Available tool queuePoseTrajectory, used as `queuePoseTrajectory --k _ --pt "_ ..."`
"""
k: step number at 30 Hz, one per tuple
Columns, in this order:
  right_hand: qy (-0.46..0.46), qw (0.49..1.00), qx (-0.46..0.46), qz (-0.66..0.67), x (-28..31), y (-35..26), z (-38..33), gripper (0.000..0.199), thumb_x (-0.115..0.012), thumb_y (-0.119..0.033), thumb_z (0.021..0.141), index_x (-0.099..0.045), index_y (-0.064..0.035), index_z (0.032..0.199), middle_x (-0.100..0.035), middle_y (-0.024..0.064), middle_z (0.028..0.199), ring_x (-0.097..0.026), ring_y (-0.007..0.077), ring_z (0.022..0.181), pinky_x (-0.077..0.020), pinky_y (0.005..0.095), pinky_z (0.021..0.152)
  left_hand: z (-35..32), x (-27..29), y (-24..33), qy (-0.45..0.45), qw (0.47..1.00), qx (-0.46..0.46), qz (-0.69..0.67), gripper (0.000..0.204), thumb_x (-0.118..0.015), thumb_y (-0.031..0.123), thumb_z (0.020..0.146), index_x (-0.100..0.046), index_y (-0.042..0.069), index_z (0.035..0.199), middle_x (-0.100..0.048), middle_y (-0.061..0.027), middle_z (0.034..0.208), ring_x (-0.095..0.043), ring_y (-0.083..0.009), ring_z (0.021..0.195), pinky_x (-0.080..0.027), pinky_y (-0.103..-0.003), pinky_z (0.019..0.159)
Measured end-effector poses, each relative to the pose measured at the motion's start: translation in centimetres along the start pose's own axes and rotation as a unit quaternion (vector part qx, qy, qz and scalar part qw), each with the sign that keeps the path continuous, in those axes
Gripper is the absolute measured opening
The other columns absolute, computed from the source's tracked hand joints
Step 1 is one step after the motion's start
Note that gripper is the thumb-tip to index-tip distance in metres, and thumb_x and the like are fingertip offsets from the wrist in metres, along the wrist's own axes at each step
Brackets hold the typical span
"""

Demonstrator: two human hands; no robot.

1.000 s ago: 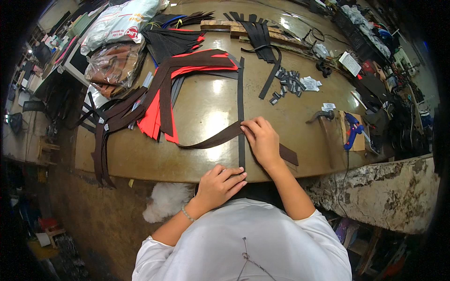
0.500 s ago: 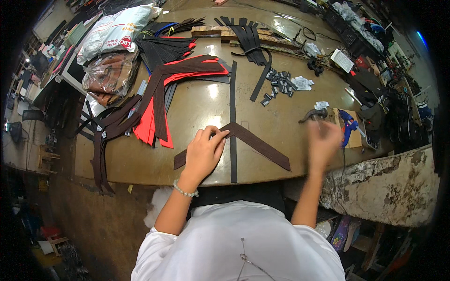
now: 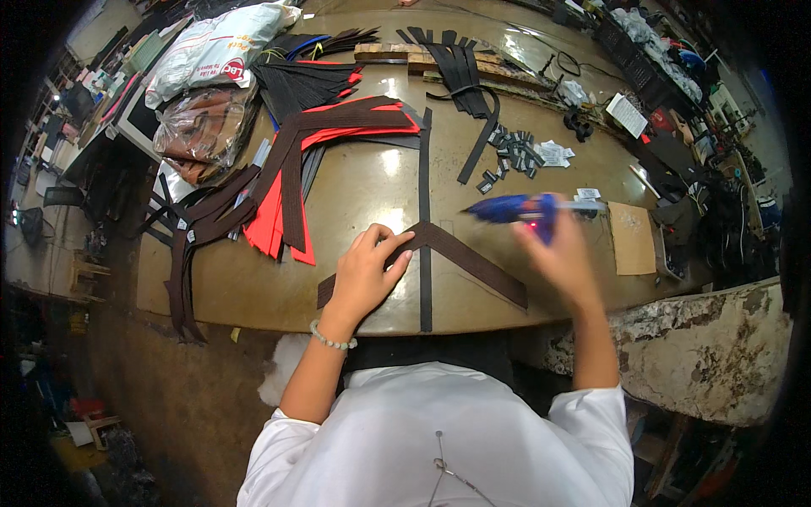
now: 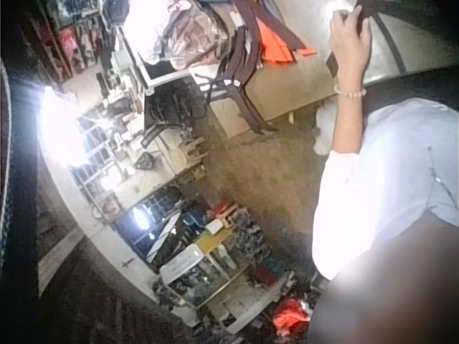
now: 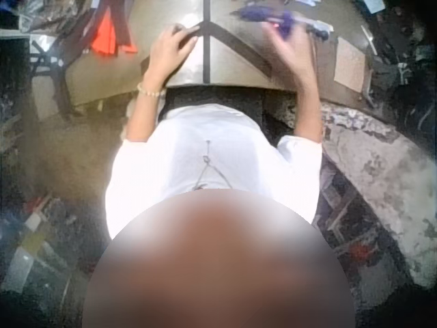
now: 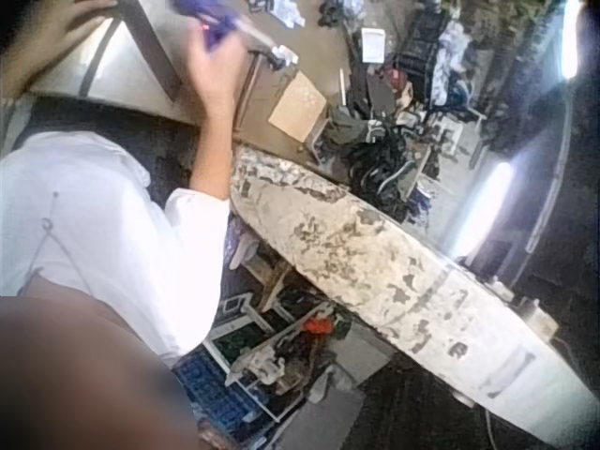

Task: The person assembles fabric straps by applying hot glue to strap ends, attaching metal buckles, and securing them with a hammer. The person repeatedly picks up straps, applies glue, aligns buckles, and hammers them into place on a workbench.

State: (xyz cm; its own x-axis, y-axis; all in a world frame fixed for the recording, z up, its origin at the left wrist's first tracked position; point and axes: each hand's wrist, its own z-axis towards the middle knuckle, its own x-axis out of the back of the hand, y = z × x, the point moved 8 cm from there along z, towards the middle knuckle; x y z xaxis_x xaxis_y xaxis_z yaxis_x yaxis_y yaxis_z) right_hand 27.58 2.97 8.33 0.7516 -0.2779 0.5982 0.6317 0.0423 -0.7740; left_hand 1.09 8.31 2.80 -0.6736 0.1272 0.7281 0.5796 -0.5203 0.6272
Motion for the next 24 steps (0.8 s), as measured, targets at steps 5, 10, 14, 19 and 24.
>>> queuePoseTrajectory --k 5,10,14,19,24 --pt "-0.095 0.992 0.028 -0.078 -5.6 -1.4 2.5 0.058 -0.068 -0.042 0.088 -0.05 0.0015 0.122 -0.068 0.025 0.086 -0.067 0.044 0.08 -0.053 0.0464 0.072 0.1 0.2 0.1 0.014 1.0 -0.014 0.005 0.025 -0.07 0.021 0.085 -0.071 0.015 0.109 -0.058 -0.0044 0.093 -0.06 -0.0236 0.086 -0.05 -0.037 0.071" --pt "-0.138 0.978 0.004 -0.159 -6.7 -0.6 3.4 0.066 -0.066 -0.046 0.088 -0.047 0.0067 0.124 -0.066 0.0281 0.076 -0.066 0.0472 0.073 -0.052 0.0511 0.065 0.1 0.0 -0.1 0.008 1.0 -0.007 0.001 0.025 -0.07 0.021 0.085 -0.071 0.014 0.109 -0.058 -0.0048 0.093 -0.06 -0.0236 0.086 -0.051 -0.037 0.071" --pt "-0.133 0.98 0.006 -0.151 -6.6 -1.0 2.8 0.068 -0.066 -0.045 0.088 -0.045 0.0076 0.126 -0.066 0.0279 0.076 -0.065 0.0472 0.074 -0.0519 0.0515 0.066 0.1 0.0 -0.1 0.011 1.0 -0.005 0.0 0.026 -0.07 0.021 0.085 -0.071 0.014 0.11 -0.057 -0.005 0.093 -0.06 -0.024 0.087 -0.051 -0.037 0.073" --pt "-0.144 0.981 0.015 -0.132 -6.5 -1.7 0.8 0.067 -0.067 -0.044 0.087 -0.045 0.005 0.127 -0.066 0.0276 0.075 -0.065 0.0477 0.073 -0.0517 0.0517 0.065 0.0 -0.1 -0.3 0.005 1.0 0.003 -0.006 0.026 -0.07 0.022 0.085 -0.071 0.015 0.11 -0.058 -0.006 0.094 -0.061 -0.0248 0.087 -0.051 -0.037 0.073" --pt "-0.178 0.975 -0.016 -0.13 -6.6 -1.9 -1.5 0.062 -0.068 -0.045 0.086 -0.049 0.001 0.124 -0.066 0.0266 0.077 -0.065 0.0468 0.074 -0.0521 0.0493 0.066 0.0 -0.1 -0.2 0.013 1.0 -0.011 0.001 0.028 -0.07 0.024 0.085 -0.071 0.015 0.112 -0.059 -0.0075 0.094 -0.062 -0.0255 0.087 -0.051 -0.036 0.073"
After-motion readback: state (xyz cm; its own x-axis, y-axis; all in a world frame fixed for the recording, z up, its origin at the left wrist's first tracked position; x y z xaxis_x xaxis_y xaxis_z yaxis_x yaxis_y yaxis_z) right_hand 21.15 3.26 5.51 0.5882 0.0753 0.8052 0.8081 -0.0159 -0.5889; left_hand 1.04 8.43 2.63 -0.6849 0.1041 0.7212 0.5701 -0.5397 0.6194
